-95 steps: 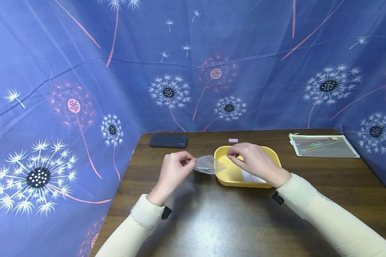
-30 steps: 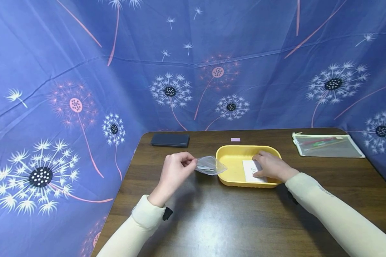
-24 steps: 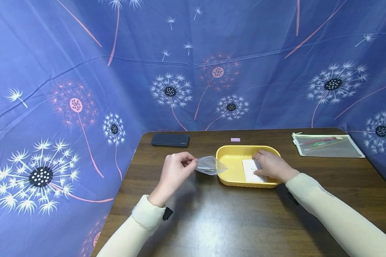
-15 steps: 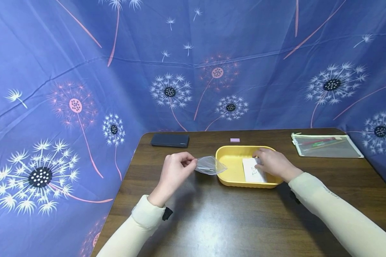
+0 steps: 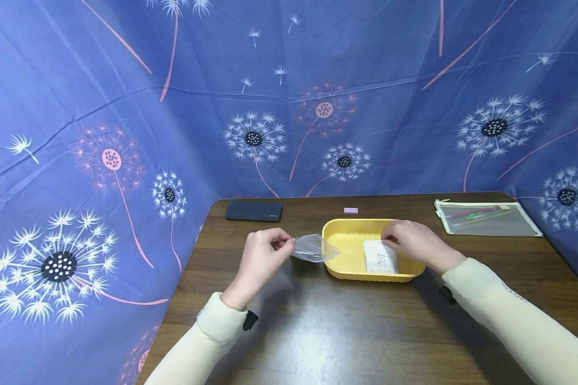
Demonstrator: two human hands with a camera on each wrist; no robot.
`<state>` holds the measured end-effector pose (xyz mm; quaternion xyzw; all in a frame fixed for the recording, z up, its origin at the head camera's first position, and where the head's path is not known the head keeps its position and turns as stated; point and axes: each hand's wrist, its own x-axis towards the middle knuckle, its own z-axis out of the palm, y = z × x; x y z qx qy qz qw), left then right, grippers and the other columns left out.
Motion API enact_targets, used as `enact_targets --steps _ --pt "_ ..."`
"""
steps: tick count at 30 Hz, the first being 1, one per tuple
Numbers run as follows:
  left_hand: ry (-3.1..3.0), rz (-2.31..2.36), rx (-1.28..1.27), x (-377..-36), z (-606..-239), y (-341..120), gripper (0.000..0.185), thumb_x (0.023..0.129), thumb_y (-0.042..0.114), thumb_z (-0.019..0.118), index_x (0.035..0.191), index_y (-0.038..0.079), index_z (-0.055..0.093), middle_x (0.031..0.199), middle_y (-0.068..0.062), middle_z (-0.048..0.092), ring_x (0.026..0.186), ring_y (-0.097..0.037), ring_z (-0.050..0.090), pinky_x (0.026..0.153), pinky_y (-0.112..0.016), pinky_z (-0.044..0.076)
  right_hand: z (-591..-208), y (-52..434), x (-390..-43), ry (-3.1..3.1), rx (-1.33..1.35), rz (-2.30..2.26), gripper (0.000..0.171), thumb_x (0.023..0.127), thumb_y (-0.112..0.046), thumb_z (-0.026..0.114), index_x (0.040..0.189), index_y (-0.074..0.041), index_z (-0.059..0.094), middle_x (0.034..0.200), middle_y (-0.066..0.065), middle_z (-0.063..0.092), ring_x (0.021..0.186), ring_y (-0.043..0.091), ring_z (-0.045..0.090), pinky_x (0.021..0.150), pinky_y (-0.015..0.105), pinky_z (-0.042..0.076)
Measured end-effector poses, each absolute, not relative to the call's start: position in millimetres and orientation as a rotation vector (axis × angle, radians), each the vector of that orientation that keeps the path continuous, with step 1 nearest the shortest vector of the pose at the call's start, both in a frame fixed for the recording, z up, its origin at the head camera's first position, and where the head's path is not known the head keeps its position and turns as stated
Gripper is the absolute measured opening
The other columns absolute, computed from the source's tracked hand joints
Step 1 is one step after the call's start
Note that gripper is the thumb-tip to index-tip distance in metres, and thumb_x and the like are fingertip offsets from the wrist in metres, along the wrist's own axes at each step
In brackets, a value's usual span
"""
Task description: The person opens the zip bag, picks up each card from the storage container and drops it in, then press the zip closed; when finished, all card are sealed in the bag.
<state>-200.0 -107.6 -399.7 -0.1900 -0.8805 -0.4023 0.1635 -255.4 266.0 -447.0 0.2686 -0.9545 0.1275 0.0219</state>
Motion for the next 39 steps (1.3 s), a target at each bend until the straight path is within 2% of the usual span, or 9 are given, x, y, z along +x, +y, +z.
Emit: enact_targets --steps 9,17,28,34,39 --pt "-2.510 -1.143 -0.544 -200 -400 -107 0.011 0.088 0.013 0.073 0.079 0.019 0.078 0.062 0.019 0.062 0.056 -0.001 0.058 0.054 -0.026 0.049 -434 265 -249 -2.995 0.892 0.451 0.008 0.092 -0.010 0.079 0.087 -0.016 0.076 0.085 -0.008 0.069 0.071 0.008 0.057 0.064 0.036 0.050" --pt "-2.515 -1.144 -0.543 -200 -400 -107 0.011 0.088 0.014 0.073 0.079 0.018 0.077 0.061 0.019 0.062 0.055 0.000 0.057 0.053 -0.026 0.049 -428 264 -244 -3.004 0.923 0.521 0.019 0.090 -0.006 0.076 0.078 -0.020 0.069 0.073 -0.012 0.057 0.066 0.008 0.047 0.061 0.032 0.041" --pt "-2.514 -1.141 -0.549 -200 -399 -107 0.011 0.088 0.013 0.073 0.079 0.019 0.078 0.062 0.018 0.062 0.055 -0.001 0.057 0.054 -0.027 0.049 -419 260 -240 -2.881 0.887 0.602 0.013 0.091 -0.012 0.079 0.084 -0.021 0.072 0.077 -0.014 0.060 0.066 0.007 0.051 0.062 0.033 0.044" --pt "-2.512 -1.137 -0.553 -201 -398 -106 0.011 0.088 0.014 0.073 0.080 0.018 0.078 0.062 0.018 0.062 0.055 -0.001 0.057 0.053 -0.026 0.048 -412 253 -236 -2.737 0.828 0.591 0.008 0.091 -0.013 0.078 0.089 -0.021 0.075 0.083 -0.012 0.063 0.073 0.011 0.058 0.066 0.035 0.049" --pt "-2.514 -1.145 -0.551 -201 -397 -105 0.011 0.088 0.013 0.073 0.079 0.018 0.078 0.062 0.018 0.062 0.055 -0.002 0.057 0.053 -0.027 0.049 -402 243 -229 -2.543 0.821 0.621 0.010 0.091 -0.011 0.076 0.093 -0.020 0.075 0.084 -0.014 0.061 0.075 0.010 0.059 0.064 0.033 0.049"
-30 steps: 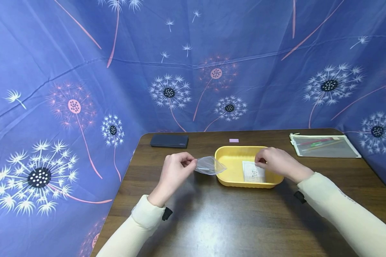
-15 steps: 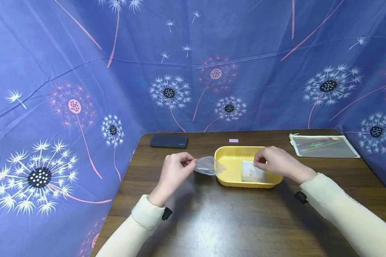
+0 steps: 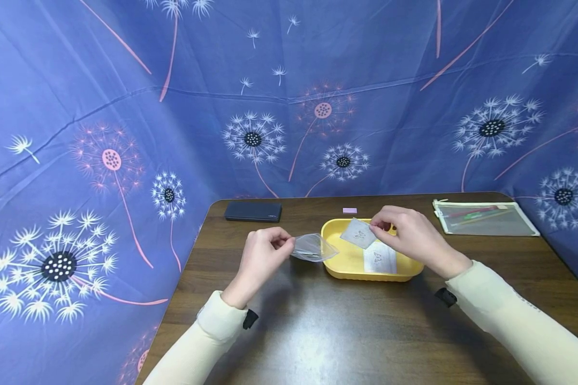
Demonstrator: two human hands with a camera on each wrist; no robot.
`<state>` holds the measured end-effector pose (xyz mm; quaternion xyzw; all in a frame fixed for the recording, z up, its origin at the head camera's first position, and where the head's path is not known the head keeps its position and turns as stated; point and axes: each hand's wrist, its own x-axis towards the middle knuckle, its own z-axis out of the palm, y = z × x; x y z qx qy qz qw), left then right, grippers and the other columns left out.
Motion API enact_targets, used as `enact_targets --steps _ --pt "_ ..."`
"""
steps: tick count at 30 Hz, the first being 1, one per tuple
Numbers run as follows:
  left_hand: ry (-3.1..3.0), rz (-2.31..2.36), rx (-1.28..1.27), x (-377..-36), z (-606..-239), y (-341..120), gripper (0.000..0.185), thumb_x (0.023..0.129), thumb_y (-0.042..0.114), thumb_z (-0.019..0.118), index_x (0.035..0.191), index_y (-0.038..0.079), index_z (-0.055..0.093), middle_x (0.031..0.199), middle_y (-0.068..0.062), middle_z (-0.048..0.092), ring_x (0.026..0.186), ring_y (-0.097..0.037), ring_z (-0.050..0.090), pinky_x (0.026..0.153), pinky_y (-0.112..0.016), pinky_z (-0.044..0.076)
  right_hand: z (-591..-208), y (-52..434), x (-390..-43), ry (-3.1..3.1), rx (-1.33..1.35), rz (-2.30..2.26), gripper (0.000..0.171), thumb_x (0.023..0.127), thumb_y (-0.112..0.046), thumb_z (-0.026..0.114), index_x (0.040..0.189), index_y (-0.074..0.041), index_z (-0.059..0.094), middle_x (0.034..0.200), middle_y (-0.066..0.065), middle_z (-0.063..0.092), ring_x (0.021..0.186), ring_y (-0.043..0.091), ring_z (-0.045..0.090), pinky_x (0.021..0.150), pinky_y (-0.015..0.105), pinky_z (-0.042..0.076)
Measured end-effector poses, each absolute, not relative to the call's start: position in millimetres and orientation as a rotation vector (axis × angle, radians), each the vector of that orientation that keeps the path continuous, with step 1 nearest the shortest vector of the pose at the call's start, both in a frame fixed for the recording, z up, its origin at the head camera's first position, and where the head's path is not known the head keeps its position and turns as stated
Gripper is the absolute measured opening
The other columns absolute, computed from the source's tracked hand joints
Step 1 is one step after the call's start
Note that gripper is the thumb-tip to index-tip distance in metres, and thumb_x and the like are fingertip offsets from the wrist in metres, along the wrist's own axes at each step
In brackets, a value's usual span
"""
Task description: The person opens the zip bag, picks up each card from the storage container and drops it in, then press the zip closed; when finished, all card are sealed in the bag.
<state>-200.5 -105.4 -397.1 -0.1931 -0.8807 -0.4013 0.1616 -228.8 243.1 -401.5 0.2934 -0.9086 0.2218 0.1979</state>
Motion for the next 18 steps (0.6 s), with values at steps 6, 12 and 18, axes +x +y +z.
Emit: enact_targets --steps 6,12,18 --pt "-2.517 -1.148 -0.549 -201 -397 -104 0.011 0.088 0.013 0.073 0.080 0.019 0.078 0.062 0.019 0.062 0.055 -0.001 0.058 0.054 -0.026 0.049 -380 224 -215 -2.277 0.911 0.726 0.013 0.089 -0.008 0.077 0.095 -0.019 0.075 0.088 -0.014 0.063 0.081 0.005 0.056 0.068 0.024 0.045" --pt "-2.517 -1.148 -0.549 -201 -397 -104 0.011 0.088 0.014 0.073 0.080 0.019 0.078 0.062 0.020 0.062 0.054 -0.001 0.057 0.053 -0.027 0.048 -365 205 -204 -2.098 1.047 0.836 0.016 0.086 -0.004 0.076 0.097 -0.016 0.075 0.091 -0.011 0.066 0.081 0.009 0.059 0.074 0.020 0.046" --pt "-2.512 -1.146 -0.554 -202 -398 -103 0.011 0.088 0.014 0.073 0.079 0.019 0.078 0.061 0.019 0.061 0.054 -0.001 0.057 0.053 -0.027 0.048 -366 195 -201 -2.023 1.091 0.899 0.018 0.084 -0.002 0.076 0.095 -0.016 0.075 0.090 -0.010 0.067 0.079 0.011 0.059 0.073 0.021 0.046"
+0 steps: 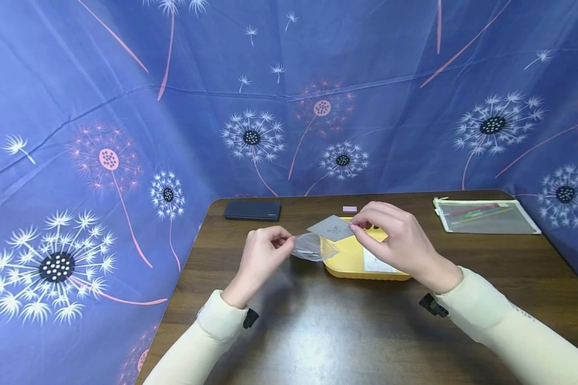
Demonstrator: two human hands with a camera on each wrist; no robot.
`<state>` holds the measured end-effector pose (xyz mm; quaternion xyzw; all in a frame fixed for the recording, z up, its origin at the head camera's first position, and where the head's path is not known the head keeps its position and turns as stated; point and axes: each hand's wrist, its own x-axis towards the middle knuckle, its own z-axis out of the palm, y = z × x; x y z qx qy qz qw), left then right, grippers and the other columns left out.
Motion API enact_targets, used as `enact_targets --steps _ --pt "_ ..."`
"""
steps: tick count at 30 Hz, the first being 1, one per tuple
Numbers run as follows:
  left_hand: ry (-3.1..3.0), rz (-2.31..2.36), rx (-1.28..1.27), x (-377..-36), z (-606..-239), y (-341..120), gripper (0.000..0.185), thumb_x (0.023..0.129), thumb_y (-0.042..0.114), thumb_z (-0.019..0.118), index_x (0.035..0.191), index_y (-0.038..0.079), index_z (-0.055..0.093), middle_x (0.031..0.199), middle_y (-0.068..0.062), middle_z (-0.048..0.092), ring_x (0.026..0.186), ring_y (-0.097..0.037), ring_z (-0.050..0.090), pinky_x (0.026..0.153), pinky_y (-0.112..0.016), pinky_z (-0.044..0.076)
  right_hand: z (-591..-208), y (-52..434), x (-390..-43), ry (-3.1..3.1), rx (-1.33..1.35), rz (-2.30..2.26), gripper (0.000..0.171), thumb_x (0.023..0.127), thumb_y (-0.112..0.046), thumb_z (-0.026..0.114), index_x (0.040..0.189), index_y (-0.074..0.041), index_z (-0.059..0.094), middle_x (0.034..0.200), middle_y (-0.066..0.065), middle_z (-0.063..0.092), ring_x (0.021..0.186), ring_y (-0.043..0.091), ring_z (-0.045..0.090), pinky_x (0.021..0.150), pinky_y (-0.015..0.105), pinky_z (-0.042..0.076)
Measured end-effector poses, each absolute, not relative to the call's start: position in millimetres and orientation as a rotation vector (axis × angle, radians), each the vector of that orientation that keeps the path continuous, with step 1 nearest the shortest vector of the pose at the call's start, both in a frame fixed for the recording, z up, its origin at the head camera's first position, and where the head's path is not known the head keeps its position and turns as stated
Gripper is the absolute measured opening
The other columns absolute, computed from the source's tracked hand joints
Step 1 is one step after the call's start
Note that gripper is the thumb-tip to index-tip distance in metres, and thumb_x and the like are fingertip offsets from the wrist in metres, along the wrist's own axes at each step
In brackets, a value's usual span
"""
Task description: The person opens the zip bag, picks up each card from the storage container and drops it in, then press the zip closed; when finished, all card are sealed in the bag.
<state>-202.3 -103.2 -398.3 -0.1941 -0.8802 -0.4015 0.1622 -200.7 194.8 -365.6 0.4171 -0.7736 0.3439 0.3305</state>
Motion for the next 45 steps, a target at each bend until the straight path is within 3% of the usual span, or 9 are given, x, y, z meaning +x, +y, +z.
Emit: enact_targets --steps 10,17,25,45 --pt "-2.509 -1.147 -0.564 -202 -399 -103 0.011 0.088 0.015 0.073 0.080 0.019 0.078 0.062 0.019 0.062 0.055 -0.002 0.058 0.054 -0.026 0.049 -385 187 -199 -2.040 1.091 0.894 0.008 0.089 -0.010 0.072 0.093 -0.017 0.074 0.088 -0.013 0.064 0.078 0.008 0.059 0.072 0.019 0.047" --pt "-2.515 -1.151 -0.557 -201 -399 -104 0.011 0.088 0.013 0.074 0.080 0.018 0.078 0.061 0.020 0.061 0.055 -0.002 0.058 0.054 -0.027 0.049 -400 180 -198 -2.212 1.030 0.882 0.007 0.090 -0.014 0.074 0.093 -0.020 0.075 0.094 -0.014 0.064 0.081 0.006 0.061 0.069 0.022 0.047" --pt "-2.516 -1.143 -0.559 -201 -399 -104 0.010 0.088 0.012 0.074 0.081 0.018 0.078 0.062 0.019 0.062 0.055 -0.001 0.058 0.054 -0.026 0.049 -416 168 -206 -2.264 1.028 0.810 0.007 0.086 -0.014 0.079 0.091 -0.018 0.078 0.108 -0.001 0.065 0.095 0.018 0.064 0.078 0.039 0.053" --pt "-2.514 -1.156 -0.565 -201 -400 -105 0.010 0.089 0.011 0.074 0.083 0.017 0.079 0.065 0.019 0.064 0.056 0.000 0.059 0.054 -0.026 0.051 -418 137 -217 -2.335 1.088 0.719 0.007 0.085 -0.010 0.080 0.089 -0.016 0.081 0.110 0.004 0.067 0.095 0.019 0.064 0.078 0.040 0.055"
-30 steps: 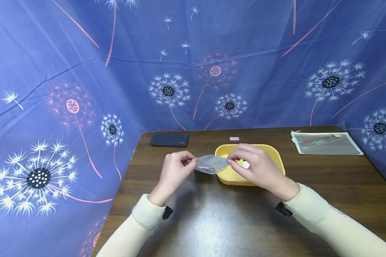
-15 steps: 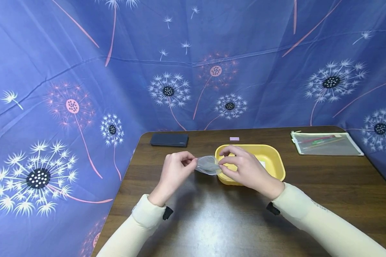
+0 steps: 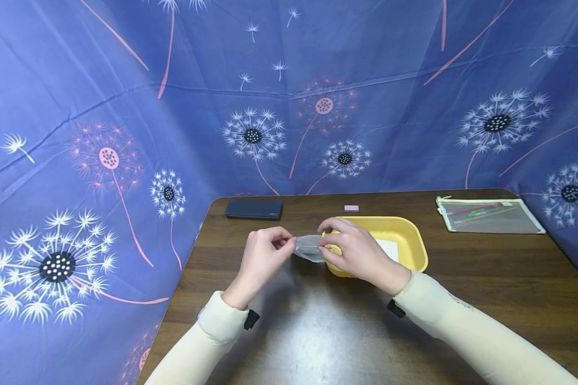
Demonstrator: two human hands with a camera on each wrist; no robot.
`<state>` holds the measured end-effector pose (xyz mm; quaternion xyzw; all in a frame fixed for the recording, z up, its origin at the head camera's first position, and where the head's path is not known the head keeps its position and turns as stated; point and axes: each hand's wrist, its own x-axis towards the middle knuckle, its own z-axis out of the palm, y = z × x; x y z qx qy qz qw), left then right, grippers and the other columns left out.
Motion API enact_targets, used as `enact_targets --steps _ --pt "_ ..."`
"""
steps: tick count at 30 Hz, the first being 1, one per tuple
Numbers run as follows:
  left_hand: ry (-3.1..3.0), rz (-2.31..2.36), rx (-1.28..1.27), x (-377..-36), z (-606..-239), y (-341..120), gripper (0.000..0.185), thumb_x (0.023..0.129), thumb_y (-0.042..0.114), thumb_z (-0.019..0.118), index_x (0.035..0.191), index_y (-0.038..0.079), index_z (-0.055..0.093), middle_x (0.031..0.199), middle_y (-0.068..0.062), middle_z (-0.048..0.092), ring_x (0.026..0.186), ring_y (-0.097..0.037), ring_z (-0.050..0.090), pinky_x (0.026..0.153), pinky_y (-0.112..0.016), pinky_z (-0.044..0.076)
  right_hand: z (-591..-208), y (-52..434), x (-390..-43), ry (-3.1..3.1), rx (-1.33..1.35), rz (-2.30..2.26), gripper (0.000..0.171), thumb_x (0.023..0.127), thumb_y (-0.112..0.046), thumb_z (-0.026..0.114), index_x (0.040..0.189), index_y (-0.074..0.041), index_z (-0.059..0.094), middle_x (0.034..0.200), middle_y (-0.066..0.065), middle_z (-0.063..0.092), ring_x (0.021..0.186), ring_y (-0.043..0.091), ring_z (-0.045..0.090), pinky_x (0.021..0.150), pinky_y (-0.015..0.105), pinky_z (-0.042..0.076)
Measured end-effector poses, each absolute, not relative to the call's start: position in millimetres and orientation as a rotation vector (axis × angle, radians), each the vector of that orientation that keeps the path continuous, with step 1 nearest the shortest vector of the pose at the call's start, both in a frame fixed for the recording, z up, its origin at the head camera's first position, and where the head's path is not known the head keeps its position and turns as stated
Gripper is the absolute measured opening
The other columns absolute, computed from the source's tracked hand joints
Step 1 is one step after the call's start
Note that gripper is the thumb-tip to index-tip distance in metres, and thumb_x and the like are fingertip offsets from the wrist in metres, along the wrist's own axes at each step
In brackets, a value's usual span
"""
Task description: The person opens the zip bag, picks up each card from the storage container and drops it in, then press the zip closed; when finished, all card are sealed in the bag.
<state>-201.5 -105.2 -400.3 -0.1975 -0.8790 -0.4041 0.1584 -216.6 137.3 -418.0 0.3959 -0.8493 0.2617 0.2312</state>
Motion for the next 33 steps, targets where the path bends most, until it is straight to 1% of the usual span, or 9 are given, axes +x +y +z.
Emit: enact_targets --steps 6,10,14,18,25,33 --pt "-2.514 -1.170 -0.559 -201 -400 -106 0.010 0.089 0.010 0.074 0.083 0.015 0.079 0.064 0.018 0.065 0.055 0.000 0.059 0.053 -0.026 0.051 -417 130 -217 -2.298 1.107 0.739 0.006 0.084 -0.010 0.081 0.084 -0.015 0.080 0.109 0.003 0.067 0.097 0.021 0.064 0.081 0.041 0.056" --pt "-2.512 -1.177 -0.557 -201 -399 -106 0.010 0.089 0.010 0.073 0.083 0.015 0.079 0.064 0.018 0.065 0.055 0.000 0.059 0.053 -0.026 0.051 -419 126 -217 -2.311 1.111 0.718 0.004 0.085 -0.011 0.081 0.083 -0.014 0.081 0.109 0.004 0.067 0.099 0.023 0.064 0.083 0.041 0.055" --pt "-2.509 -1.175 -0.559 -201 -399 -107 0.009 0.089 0.010 0.074 0.083 0.015 0.079 0.065 0.018 0.065 0.056 0.000 0.059 0.053 -0.026 0.051 -421 122 -218 -2.382 1.091 0.668 0.001 0.085 -0.012 0.084 0.086 -0.013 0.083 0.113 0.006 0.068 0.102 0.024 0.065 0.085 0.042 0.056" --pt "-2.509 -1.181 -0.558 -201 -399 -107 0.009 0.089 0.011 0.074 0.083 0.016 0.079 0.064 0.019 0.064 0.055 -0.001 0.059 0.053 -0.027 0.051 -420 119 -221 -2.462 1.085 0.635 0.007 0.085 -0.016 0.087 0.091 -0.013 0.085 0.117 0.008 0.069 0.104 0.026 0.065 0.087 0.042 0.055" --pt "-2.515 -1.208 -0.560 -201 -399 -107 0.009 0.089 0.011 0.074 0.083 0.015 0.079 0.064 0.019 0.064 0.056 -0.001 0.060 0.053 -0.028 0.051 -420 116 -224 -2.556 1.087 0.634 0.010 0.086 -0.022 0.087 0.094 -0.016 0.085 0.118 0.005 0.069 0.105 0.025 0.065 0.089 0.042 0.055" --pt "-2.518 -1.192 -0.550 -200 -397 -108 0.010 0.089 0.011 0.073 0.081 0.016 0.078 0.063 0.019 0.064 0.055 -0.002 0.060 0.052 -0.027 0.050 -418 117 -223 -2.535 1.083 0.662 0.009 0.088 -0.021 0.085 0.094 -0.014 0.085 0.117 0.003 0.069 0.102 0.023 0.066 0.084 0.040 0.057"
